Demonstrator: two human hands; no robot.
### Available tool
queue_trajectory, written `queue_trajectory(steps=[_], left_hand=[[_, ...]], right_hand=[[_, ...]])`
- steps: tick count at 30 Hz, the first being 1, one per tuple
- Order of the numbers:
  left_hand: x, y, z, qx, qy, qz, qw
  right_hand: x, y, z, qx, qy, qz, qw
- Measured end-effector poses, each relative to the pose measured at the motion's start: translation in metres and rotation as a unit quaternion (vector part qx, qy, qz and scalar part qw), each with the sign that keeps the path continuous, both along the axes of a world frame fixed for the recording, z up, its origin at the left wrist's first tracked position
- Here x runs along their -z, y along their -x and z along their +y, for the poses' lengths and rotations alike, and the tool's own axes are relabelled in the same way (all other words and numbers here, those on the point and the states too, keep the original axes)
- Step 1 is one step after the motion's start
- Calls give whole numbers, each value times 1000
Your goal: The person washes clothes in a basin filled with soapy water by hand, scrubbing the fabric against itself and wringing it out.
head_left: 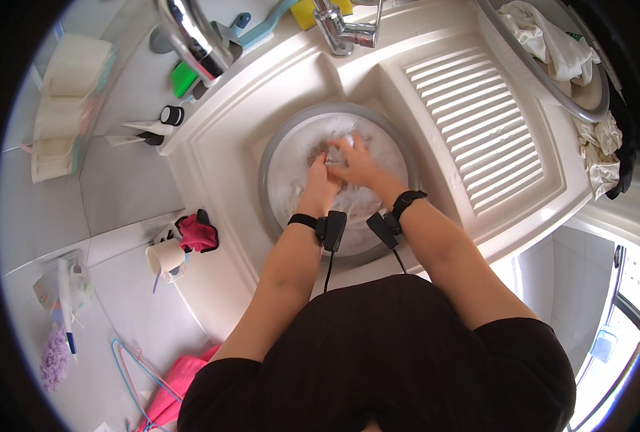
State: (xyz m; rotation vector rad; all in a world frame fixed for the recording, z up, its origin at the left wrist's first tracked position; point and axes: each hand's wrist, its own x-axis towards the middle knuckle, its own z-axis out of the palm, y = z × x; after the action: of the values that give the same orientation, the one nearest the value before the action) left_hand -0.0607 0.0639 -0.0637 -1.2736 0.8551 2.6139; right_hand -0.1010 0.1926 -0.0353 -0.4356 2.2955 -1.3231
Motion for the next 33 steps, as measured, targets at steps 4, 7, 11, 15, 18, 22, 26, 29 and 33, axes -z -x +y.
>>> queue_trajectory(steps=[4,7,11,15,18,22,26,29,33], left_hand=[[-1,-2,11,44,49,-137,988],[1,-1,5,107,49,-109,987],[8,-4,-4,93,95,-92,987],[-35,-9,9,4,-52,-83,995],[-62,-11,5,19,-57,-1,998],[-92,-27,2,35,-3,112,993],[-103,-33,6,58,68,184,979],[-107,-30,10,67,95,209,971],[-110,-36,10,81,130,225,962]], right_hand=[[21,-7,15,-132,-126,-43,982],[53,1,5,-205,-173,-133,954],[43,-4,-16,-142,-80,44,986],[-47,-18,-18,-7,-175,135,975],[-58,-31,-27,-6,-89,257,962],[-90,-53,-22,10,-69,280,957],[-106,-54,-14,16,-12,211,977],[-103,-41,-11,15,-7,181,983],[-104,-35,-10,-9,12,186,983]])
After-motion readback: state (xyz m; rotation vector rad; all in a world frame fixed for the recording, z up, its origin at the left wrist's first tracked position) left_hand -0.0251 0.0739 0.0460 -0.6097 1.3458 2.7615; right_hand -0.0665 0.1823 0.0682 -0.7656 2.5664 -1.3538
